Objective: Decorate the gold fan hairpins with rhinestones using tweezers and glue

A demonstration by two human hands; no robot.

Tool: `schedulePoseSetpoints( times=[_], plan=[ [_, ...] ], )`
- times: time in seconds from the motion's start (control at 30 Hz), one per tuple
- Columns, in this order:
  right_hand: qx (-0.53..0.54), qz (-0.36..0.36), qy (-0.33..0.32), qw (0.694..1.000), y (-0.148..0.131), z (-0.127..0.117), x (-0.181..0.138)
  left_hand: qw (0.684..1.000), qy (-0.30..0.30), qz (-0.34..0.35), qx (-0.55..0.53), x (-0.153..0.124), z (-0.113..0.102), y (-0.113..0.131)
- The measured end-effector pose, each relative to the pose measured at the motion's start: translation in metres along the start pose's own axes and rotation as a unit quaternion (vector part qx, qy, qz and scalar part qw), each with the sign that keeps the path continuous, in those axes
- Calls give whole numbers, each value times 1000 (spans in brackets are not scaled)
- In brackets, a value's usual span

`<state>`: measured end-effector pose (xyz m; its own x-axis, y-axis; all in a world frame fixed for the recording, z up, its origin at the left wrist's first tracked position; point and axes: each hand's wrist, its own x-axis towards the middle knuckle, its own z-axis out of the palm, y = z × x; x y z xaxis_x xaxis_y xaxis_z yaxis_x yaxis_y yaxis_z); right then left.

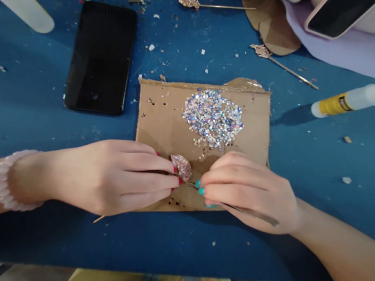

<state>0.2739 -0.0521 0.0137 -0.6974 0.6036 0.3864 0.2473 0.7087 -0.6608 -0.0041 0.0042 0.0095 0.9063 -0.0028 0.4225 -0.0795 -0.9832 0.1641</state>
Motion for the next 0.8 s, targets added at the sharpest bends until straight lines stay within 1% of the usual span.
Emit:
schedulePoseSetpoints(
  times=[0.23,0.4,0.63,0.8],
  plan=[
    [6,-2,10,1000,0,0,0,1000,-5,2,1,-1,0,0],
    [-6,4,2,1000,-1,0,0,1000,-5,1,6,-1,0,1],
    [-4,6,10,1000,-1,0,0,1000,-3,1,9,0,-2,0],
    [16,1,12,1000,0,2,0,1000,-8,1,-1,-1,-1,0]
  ],
)
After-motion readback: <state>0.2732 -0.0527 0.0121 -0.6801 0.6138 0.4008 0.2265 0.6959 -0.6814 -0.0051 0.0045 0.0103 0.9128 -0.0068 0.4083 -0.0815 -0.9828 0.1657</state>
